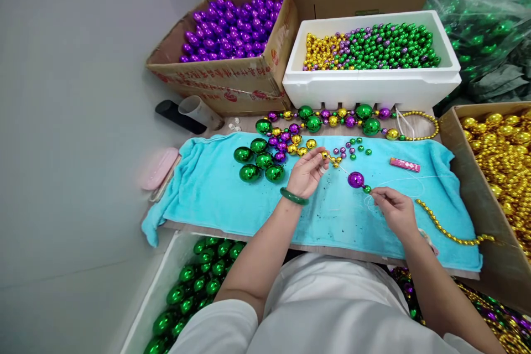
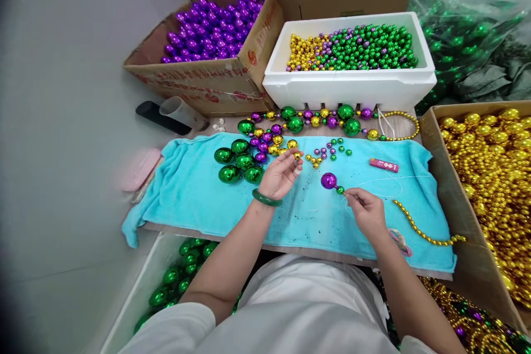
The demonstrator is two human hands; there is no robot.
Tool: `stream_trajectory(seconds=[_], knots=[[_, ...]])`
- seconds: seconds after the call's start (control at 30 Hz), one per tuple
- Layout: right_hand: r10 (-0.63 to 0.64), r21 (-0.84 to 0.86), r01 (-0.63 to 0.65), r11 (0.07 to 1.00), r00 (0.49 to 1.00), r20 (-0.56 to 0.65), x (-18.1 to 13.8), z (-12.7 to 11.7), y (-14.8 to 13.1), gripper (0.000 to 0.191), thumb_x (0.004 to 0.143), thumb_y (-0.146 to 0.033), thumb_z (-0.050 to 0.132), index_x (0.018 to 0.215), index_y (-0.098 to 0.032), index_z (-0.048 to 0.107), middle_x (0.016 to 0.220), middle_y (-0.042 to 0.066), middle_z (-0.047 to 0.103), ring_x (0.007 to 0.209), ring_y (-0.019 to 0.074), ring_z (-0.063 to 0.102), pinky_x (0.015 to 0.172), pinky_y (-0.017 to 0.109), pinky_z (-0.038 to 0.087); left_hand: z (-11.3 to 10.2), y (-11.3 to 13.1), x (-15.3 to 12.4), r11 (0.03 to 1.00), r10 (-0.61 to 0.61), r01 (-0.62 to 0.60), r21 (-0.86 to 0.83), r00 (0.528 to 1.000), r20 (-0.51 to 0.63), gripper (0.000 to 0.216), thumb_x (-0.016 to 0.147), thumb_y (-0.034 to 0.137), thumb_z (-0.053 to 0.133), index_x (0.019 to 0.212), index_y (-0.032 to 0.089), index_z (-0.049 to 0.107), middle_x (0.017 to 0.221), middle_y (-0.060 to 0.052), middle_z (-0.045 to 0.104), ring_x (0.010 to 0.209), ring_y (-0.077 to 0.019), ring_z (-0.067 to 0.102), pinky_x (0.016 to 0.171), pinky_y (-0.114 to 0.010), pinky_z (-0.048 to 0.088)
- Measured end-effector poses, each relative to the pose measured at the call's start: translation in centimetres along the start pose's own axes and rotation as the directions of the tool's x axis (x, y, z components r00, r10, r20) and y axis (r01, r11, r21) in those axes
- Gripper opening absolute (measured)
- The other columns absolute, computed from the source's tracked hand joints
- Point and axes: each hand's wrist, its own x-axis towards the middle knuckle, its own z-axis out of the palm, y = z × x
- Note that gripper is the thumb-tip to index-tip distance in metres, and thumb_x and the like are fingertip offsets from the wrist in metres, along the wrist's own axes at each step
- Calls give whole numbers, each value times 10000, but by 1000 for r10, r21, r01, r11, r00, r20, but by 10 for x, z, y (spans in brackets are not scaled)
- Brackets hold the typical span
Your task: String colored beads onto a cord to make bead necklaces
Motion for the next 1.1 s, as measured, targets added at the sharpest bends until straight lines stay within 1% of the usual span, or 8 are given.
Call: stream_trajectory(seconds=[0.27, 0.43, 0.7, 0.77, 0.83, 0.93, 1.0, 1.1], knots=[[-22, -104, 23, 994, 1000, 13, -1, -2, 2, 208, 774, -354, 597, 784, -176, 704, 615, 14, 616, 576, 141, 525, 558, 267, 404, -6, -1, -2, 978, 138, -135, 160, 990, -7, 256, 664, 175, 740, 911, 153, 678, 901, -36, 673, 745, -97, 618, 685, -229, 476], [4, -146, 6, 989, 998, 65, -1, 2, -1, 217, 777, -369, 590, 790, -170, 677, 603, 3, 594, 522, 115, 483, 514, 253, 374, -5, -3, -10, 918, 235, -253, 307, 967, 96, 593, 624, 131, 751, 1179, 216, 559, 892, -10, 661, 820, -107, 595, 761, -248, 459], [270, 178, -324, 929, 923, 274, -2, 29, -8, 299, 636, -423, 718, 735, -161, 611, 591, 11, 603, 451, 94, 477, 403, 215, 347, 1, -19, -38, 879, 131, -200, 432, 974, 184, 656, 685, 199, 732, 1272, 206, 439, 943, -40, 645, 839, -128, 601, 807, -291, 466], [290, 260, -380, 888, 900, 326, -3, 35, -8, 312, 618, -420, 742, 742, -165, 612, 600, 8, 602, 440, 87, 464, 371, 199, 296, -5, -11, -45, 751, 208, -303, 586, 952, 225, 585, 731, 272, 710, 1260, 217, 467, 1040, -70, 626, 877, -153, 595, 798, -306, 477], [289, 331, -390, 859, 904, 316, -4, 38, -7, 313, 615, -417, 751, 753, -167, 621, 612, 6, 603, 441, 83, 458, 367, 193, 276, -17, 4, -49, 459, 377, -394, 796, 898, 227, 437, 775, 342, 668, 1177, 215, 550, 1124, -93, 592, 966, -196, 571, 833, -346, 476], [287, 358, -358, 862, 928, 237, -3, 40, -6, 308, 599, -411, 763, 746, -166, 650, 633, 16, 617, 475, 89, 475, 402, 203, 304, -48, 29, -49, -47, 645, -176, 983, 747, 164, 345, 828, 400, 585, 1083, 169, 609, 1142, -131, 551, 1131, -279, 486, 986, -461, 390], [280, 339, -329, 882, 942, 185, -2, 39, -6, 307, 576, -412, 772, 732, -166, 673, 613, 14, 608, 496, 98, 480, 430, 218, 324, -71, 40, -44, -182, 661, 53, 982, 746, 83, 445, 826, 424, 574, 1151, 121, 571, 1140, -164, 528, 1165, -320, 462, 1012, -509, 360], [240, 300, -276, 913, 959, 153, 0, 38, -9, 290, 564, -415, 770, 703, -174, 691, 544, -14, 540, 481, 93, 428, 440, 232, 304, -96, 41, -36, -201, 598, 183, 962, 801, -28, 525, 810, 428, 582, 1195, 75, 529, 1115, -191, 528, 1104, -345, 515, 943, -521, 422]])
